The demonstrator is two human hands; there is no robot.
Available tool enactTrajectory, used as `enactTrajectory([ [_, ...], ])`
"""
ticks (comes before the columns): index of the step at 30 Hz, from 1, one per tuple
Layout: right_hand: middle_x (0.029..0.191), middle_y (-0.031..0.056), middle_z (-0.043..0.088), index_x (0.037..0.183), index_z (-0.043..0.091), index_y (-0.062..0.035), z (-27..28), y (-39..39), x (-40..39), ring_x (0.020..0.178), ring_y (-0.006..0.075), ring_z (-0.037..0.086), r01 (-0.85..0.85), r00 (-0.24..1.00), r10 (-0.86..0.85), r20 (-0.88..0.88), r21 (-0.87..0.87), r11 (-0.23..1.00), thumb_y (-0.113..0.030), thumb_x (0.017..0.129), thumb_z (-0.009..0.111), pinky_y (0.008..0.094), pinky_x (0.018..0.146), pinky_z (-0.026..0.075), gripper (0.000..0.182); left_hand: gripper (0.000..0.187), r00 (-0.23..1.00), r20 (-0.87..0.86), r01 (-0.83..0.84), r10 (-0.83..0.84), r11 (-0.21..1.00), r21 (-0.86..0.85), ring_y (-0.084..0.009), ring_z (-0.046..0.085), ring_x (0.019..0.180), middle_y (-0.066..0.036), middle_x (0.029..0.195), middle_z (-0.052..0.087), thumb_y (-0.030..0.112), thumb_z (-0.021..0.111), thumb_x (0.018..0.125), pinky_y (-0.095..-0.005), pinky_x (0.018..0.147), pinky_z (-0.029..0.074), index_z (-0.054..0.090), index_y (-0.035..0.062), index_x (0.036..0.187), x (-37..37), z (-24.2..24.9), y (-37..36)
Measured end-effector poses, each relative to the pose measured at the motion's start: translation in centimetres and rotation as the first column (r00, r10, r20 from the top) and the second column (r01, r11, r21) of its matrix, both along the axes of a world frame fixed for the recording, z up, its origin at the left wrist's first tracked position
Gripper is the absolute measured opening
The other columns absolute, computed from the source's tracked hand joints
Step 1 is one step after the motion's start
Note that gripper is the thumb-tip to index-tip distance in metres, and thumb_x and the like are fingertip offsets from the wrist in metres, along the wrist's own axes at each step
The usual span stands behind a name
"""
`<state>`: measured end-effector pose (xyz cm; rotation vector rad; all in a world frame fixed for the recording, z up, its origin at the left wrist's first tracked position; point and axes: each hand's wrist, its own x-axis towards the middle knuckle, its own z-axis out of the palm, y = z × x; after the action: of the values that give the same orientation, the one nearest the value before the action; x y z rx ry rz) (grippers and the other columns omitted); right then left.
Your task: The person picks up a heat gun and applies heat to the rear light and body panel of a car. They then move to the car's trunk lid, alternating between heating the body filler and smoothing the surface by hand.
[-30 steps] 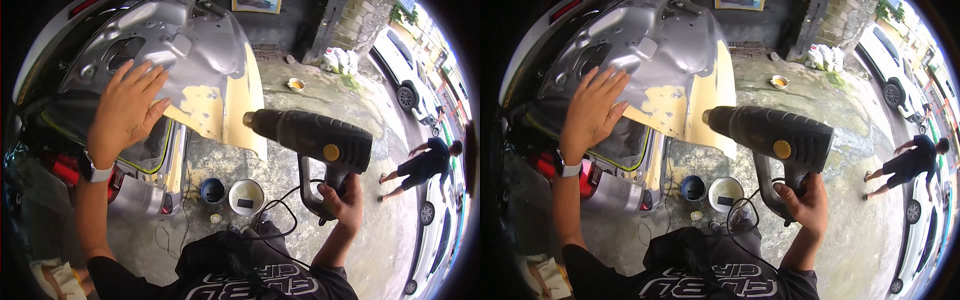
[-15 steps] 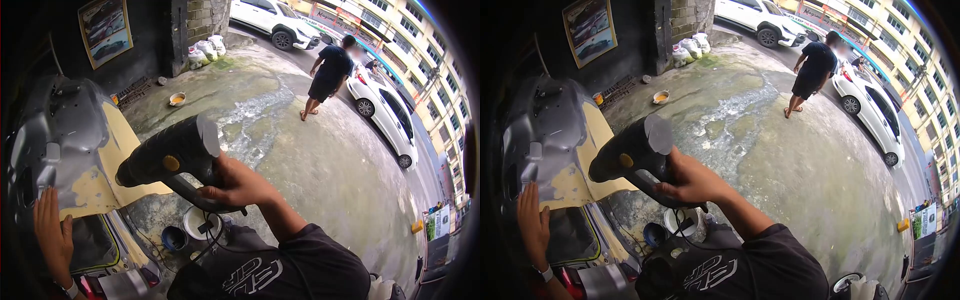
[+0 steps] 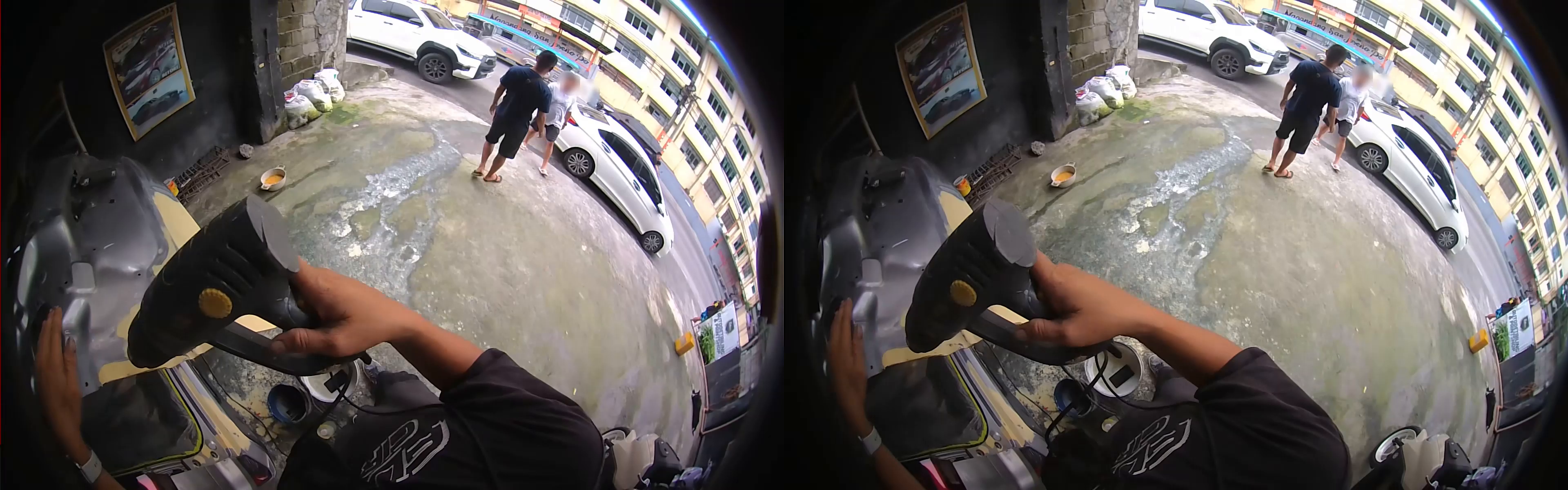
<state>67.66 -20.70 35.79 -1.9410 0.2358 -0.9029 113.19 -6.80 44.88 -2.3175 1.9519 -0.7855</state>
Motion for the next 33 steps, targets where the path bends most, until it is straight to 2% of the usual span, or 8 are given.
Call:
enactTrajectory([
  [7, 0.137, 0.0168, 0.053, 0.150, 0.027, 0.0025, -3.2, -0.2, -1.4, 0.123, 0.0209, 0.050, 0.018, 0.997, -0.019, 0.074, 0.004, 1.000, -0.019, 0.088, 0.077, 0.0352, 0.104, 0.039, 0.083, 0.050, 0.995, 0.096, -0.006, 0.001, 0.998, 0.060, -0.0376, 0.035, 0.144, -0.018, 0.152, 0.044, 0.029, 0.037, 0.106, -0.0451, 0.118, 0.028, 0.043, 0.0041, 0.149, -0.4, -0.3, 0.1],
  [10, 0.137, 0.0169, 0.054, 0.151, 0.026, 0.0025, -3.3, 0.4, -3.3, 0.125, 0.0205, 0.049, 0.083, 0.996, -0.083, 0.032, 0.005, 0.997, -0.017, 0.088, 0.077, 0.0341, 0.104, 0.039, 0.083, 0.051, 0.995, 0.096, -0.005, -0.005, 0.994, 0.108, -0.0377, 0.035, 0.145, -0.018, 0.153, 0.044, 0.030, 0.037, 0.105, -0.0458, 0.119, 0.027, 0.044, 0.0048, 0.149, -0.6, -0.2, -0.1],
  [12, 0.136, 0.0172, 0.054, 0.151, 0.026, 0.0030, -2.9, 0.7, -4.1, 0.124, 0.0212, 0.050, 0.131, 0.984, -0.112, -0.141, 0.135, 0.982, -0.015, 0.088, 0.076, 0.0336, 0.104, 0.039, 0.083, 0.051, 0.995, 0.098, -0.014, 0.002, 0.993, 0.116, -0.0371, 0.034, 0.146, -0.017, 0.154, 0.043, 0.028, 0.038, 0.104, -0.0461, 0.119, 0.025, 0.045, 0.0052, 0.149, -0.8, -0.3, -0.1],
  [15, 0.135, 0.0170, 0.055, 0.151, 0.026, 0.0030, -3.2, 0.5, -4.5, 0.122, 0.0214, 0.051, 0.147, 0.980, -0.127, -0.156, 0.124, 0.981, -0.015, 0.088, 0.076, 0.0335, 0.103, 0.039, 0.083, 0.050, 0.996, 0.088, -0.032, 0.020, 0.990, 0.139, -0.0359, 0.032, 0.147, -0.016, 0.155, 0.041, 0.027, 0.040, 0.104, -0.0462, 0.120, 0.024, 0.044, 0.0058, 0.149, -2.0, -0.1, -0.2],
  [21, 0.133, 0.0168, 0.055, 0.149, 0.028, 0.0027, -2.4, -0.1, -2.6, 0.120, 0.0231, 0.052, 0.073, 0.997, -0.074, 0.029, 0.033, 0.997, -0.018, 0.087, 0.077, 0.0341, 0.102, 0.040, 0.082, 0.051, 0.992, 0.058, -0.115, 0.108, 0.984, 0.138, -0.0348, 0.031, 0.148, -0.016, 0.157, 0.039, 0.029, 0.040, 0.105, -0.0456, 0.121, 0.023, 0.043, 0.0063, 0.150, -2.2, 0.0, -0.7],
  [28, 0.130, 0.0180, 0.057, 0.148, 0.030, 0.0013, -1.8, -2.5, -3.3, 0.119, 0.0250, 0.054, -0.002, 0.996, 0.004, -0.084, 0.028, 1.000, -0.022, 0.088, 0.076, 0.0352, 0.100, 0.042, 0.079, 0.050, 0.988, -0.043, -0.139, 0.146, 0.980, 0.142, -0.0331, 0.028, 0.149, -0.016, 0.157, 0.038, 0.027, 0.043, 0.105, -0.0441, 0.121, 0.022, 0.042, 0.0074, 0.151, -2.8, 0.3, -1.6],
  [31, 0.129, 0.0190, 0.058, 0.148, 0.031, 0.0005, -3.0, -3.6, -4.1, 0.118, 0.0252, 0.056, 0.018, 0.990, -0.014, -0.140, 0.027, 0.999, -0.022, 0.088, 0.075, 0.0352, 0.099, 0.043, 0.078, 0.052, 0.983, 0.039, -0.183, 0.179, 0.967, 0.175, -0.0347, 0.027, 0.149, -0.015, 0.158, 0.037, 0.030, 0.044, 0.104, -0.0461, 0.121, 0.021, 0.042, 0.0058, 0.150, -3.3, -0.2, -2.4],
  [33, 0.131, 0.0173, 0.058, 0.148, 0.031, 0.0002, -3.9, -4.6, -4.5, 0.119, 0.0231, 0.055, -0.002, 0.999, 0.004, -0.042, 0.044, 0.999, -0.020, 0.087, 0.076, 0.0353, 0.097, 0.044, 0.078, 0.053, 0.976, 0.080, -0.212, 0.201, 0.963, 0.165, -0.0342, 0.025, 0.150, -0.013, 0.159, 0.036, 0.030, 0.045, 0.103, -0.0461, 0.121, 0.021, 0.042, 0.0059, 0.151, -3.2, -0.6, -2.7],
])
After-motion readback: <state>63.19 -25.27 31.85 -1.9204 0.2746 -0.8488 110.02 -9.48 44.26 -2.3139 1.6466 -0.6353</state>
